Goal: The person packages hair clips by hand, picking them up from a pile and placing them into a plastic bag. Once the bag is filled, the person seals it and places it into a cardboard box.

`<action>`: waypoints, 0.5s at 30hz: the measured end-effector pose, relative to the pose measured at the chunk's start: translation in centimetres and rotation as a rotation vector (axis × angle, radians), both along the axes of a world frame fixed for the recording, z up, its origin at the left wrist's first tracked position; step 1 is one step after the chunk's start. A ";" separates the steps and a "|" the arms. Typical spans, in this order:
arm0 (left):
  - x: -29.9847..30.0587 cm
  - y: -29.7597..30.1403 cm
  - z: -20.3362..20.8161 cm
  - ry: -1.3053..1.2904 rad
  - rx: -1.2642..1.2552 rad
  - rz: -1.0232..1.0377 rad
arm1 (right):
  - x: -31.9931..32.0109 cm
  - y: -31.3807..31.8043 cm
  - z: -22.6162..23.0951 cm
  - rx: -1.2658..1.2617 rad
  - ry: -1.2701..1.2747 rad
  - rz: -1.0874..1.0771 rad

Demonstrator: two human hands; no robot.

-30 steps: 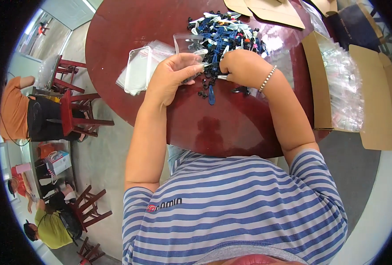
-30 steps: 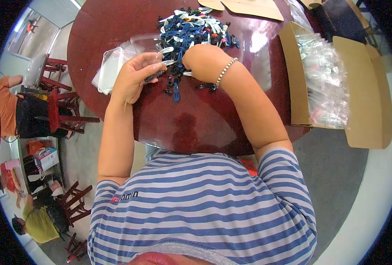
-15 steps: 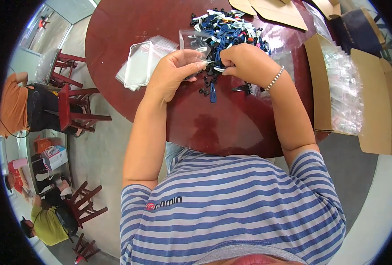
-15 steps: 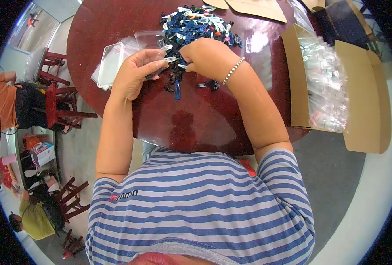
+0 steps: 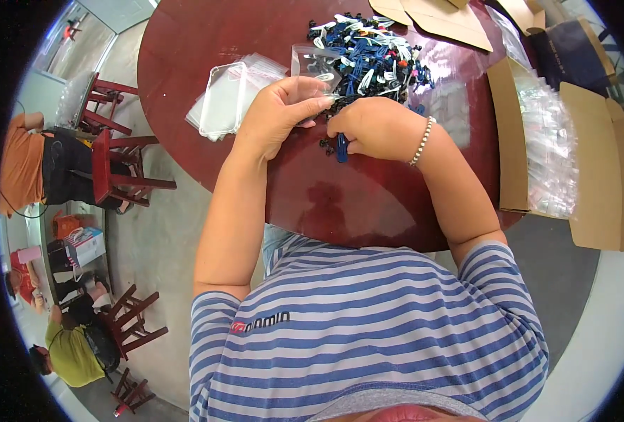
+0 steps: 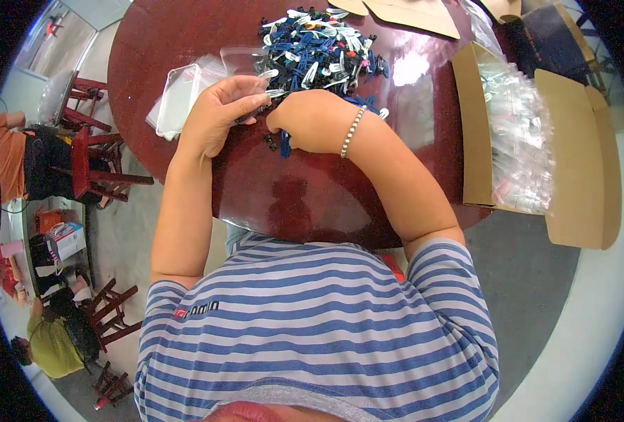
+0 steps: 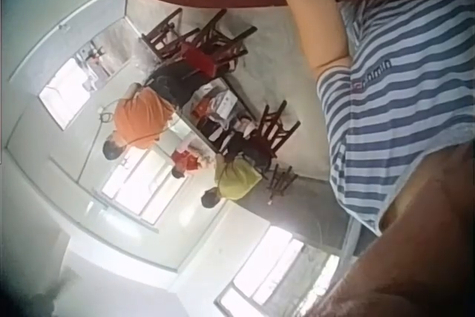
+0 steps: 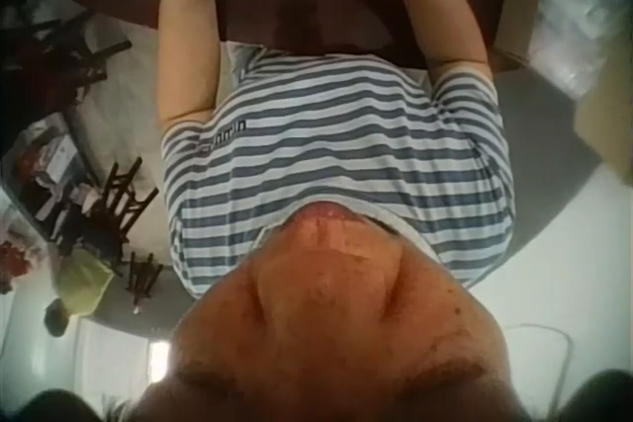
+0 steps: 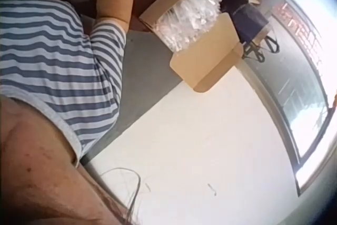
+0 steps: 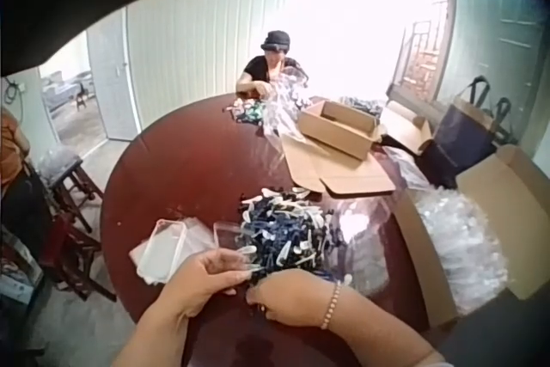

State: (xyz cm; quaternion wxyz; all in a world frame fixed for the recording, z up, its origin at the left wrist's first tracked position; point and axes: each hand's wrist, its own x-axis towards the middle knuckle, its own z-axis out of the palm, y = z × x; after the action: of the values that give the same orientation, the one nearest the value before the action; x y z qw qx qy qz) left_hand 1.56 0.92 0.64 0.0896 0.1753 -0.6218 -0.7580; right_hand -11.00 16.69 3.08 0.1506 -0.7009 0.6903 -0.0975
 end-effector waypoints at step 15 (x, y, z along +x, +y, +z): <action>0.0 0.2 -0.1 0.009 -0.031 -0.009 | -0.1 0.3 2.2 -0.024 -0.150 -0.001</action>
State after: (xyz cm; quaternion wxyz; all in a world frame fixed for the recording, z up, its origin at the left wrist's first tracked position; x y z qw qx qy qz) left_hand 1.53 1.12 0.55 0.0914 0.1677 -0.6339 -0.7494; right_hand -11.12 17.03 5.27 0.1935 -0.6929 0.6763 -0.1580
